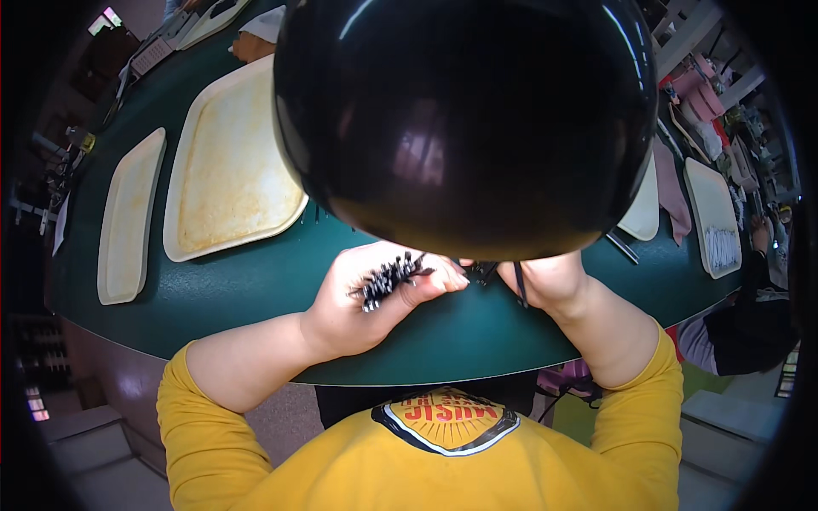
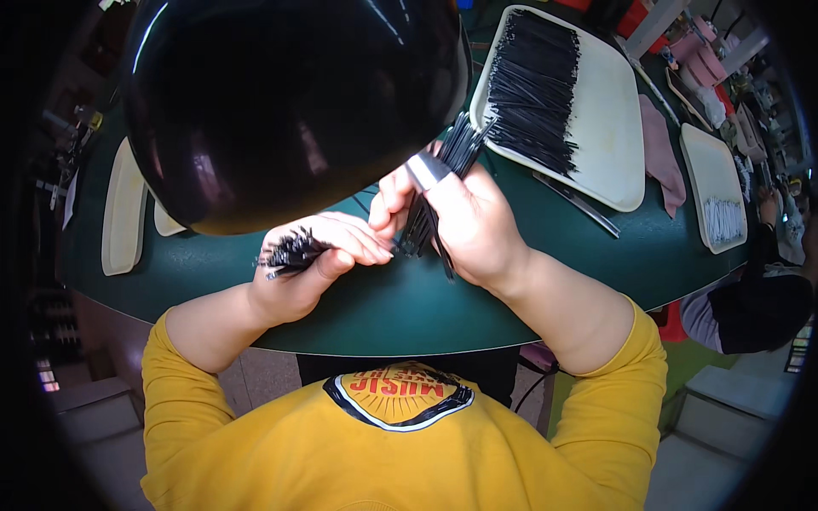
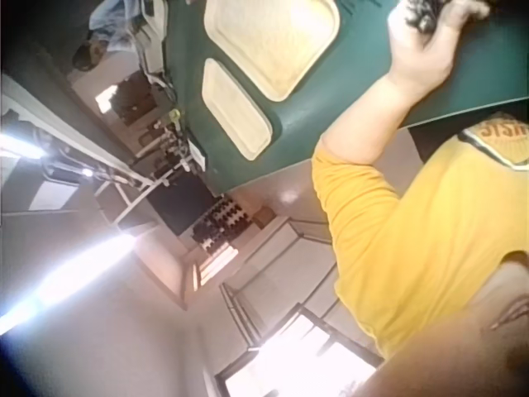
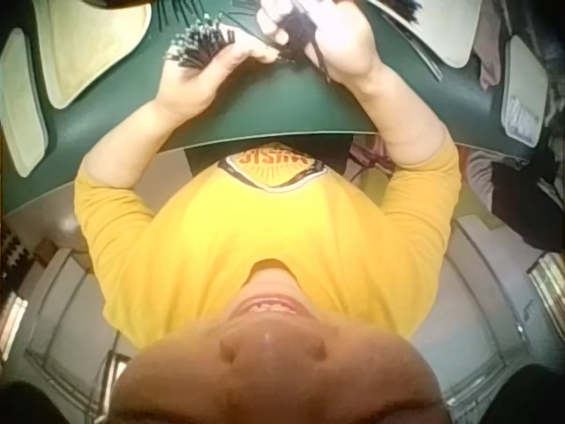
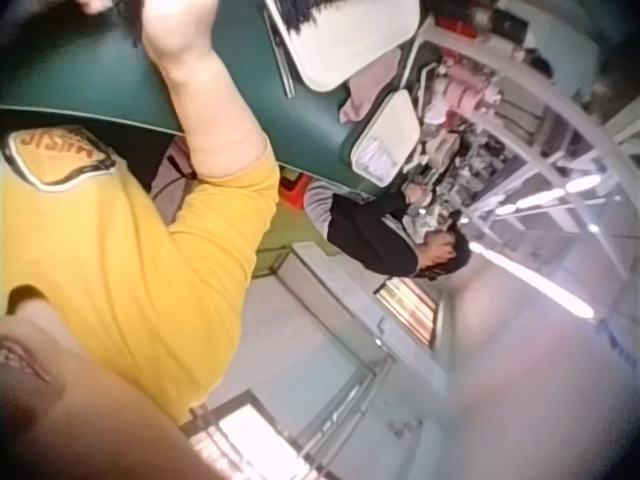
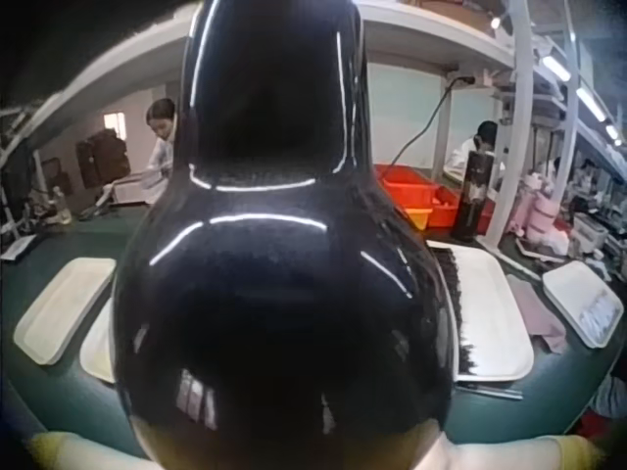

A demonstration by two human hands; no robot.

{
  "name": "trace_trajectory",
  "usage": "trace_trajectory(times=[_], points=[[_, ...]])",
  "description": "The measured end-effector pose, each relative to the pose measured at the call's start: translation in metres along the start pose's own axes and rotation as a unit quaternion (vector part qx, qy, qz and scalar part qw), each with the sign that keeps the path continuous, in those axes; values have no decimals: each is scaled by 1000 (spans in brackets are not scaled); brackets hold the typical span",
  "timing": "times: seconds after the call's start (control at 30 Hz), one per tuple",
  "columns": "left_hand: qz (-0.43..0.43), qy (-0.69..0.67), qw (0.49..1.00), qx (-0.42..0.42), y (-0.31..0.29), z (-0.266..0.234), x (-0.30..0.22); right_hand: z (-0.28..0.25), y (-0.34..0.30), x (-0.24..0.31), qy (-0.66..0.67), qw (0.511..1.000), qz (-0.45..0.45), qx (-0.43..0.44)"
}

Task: The person holds bundles of black wires and fits metal tips onto the ends of individual wires using a metal thimble, placing the assembled wires onto a tray.

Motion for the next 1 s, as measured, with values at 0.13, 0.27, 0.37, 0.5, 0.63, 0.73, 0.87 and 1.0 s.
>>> trace_trajectory(times=[0.13, 0.27, 0.37, 0.5, 0.63, 0.73, 0.87, 1.0], points=[[-60, 170, 981, 64, 0, 4, 10, -4, -6, 1, -54, 997, -43, -22], [-138, 29, 990, 1, -5, -3, 20, 1, -2, -33, -56, 992, 112, -4], [-161, 5, 987, -2, -12, -9, 25, 11, 5, -15, -2, 995, 80, 54], [-197, -194, 960, -35, -3, -1, 21, -18, 10, 59, -649, 758, -40, -50], [-243, -257, 934, -50, -19, -12, 32, -62, 26, 68, -810, 572, 8, -133], [-233, -261, 936, -28, -21, -11, 28, -58, 26, 67, -837, 528, -10, -144], [-243, -241, 939, -24, -21, -11, 19, -4, 22, 63, -723, 654, -209, -72], [-248, -241, 938, -30, -19, -12, 20, 16, 22, 14, -340, 935, -100, 26]])
Point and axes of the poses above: each hand's wrist, its own y-axis towards the middle knuckle, its own z-axis out of the palm, x = y × z, the point moved 7 cm from there along y, towards the middle knuckle, and after that the axes turned 1 degree about x, right-handed, at the moved point
